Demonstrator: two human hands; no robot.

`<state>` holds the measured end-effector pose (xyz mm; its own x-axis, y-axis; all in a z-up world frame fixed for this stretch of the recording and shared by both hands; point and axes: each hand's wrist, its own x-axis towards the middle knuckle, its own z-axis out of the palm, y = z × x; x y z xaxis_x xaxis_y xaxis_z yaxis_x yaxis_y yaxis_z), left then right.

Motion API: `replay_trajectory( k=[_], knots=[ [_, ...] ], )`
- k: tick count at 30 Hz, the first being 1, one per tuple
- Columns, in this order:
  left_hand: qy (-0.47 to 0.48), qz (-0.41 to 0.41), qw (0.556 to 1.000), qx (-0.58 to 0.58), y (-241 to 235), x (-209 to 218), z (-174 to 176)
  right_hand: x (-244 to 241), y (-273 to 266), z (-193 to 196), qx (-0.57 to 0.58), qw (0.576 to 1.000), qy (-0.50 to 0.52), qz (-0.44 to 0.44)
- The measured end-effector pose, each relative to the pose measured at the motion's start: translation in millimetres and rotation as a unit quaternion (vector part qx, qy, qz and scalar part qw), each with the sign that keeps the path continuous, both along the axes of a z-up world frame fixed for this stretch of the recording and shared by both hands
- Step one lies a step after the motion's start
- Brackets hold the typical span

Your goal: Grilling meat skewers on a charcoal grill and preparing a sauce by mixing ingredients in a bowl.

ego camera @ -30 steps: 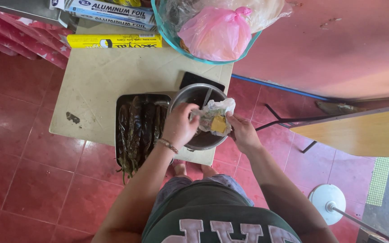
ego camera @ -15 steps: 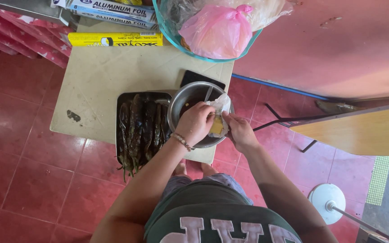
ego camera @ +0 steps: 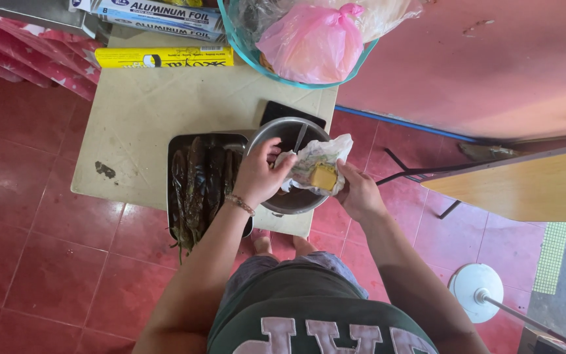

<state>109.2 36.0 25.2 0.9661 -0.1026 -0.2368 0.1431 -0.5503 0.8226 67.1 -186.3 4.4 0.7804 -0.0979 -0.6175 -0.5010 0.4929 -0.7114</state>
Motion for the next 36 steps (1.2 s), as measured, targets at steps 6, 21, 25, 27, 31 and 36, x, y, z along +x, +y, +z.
replay_trajectory(
  k=[6,21,25,27,31,36],
  knots=[
    [0.288,0.071,0.826,-0.479,-13,-15,17,-2,2,-7,0.106,0.991,-0.07,0.028],
    [0.105,0.139,0.854,-0.491,4,-41,-27,11,35,16,0.06,0.99,-0.066,0.112],
    [0.092,0.173,0.855,-0.48,32,-38,-8,35,39,24,0.075,0.976,-0.124,0.163],
    [0.083,0.177,0.806,-0.558,51,-32,-21,61,32,37,-0.073,0.934,-0.203,0.283],
    [0.085,0.226,0.818,-0.522,64,-31,2,88,27,-9,-0.516,0.637,-0.315,0.478],
    [0.091,0.2,0.842,-0.493,67,-35,-12,98,42,-65,-0.748,0.226,-0.331,0.53]
  ],
)
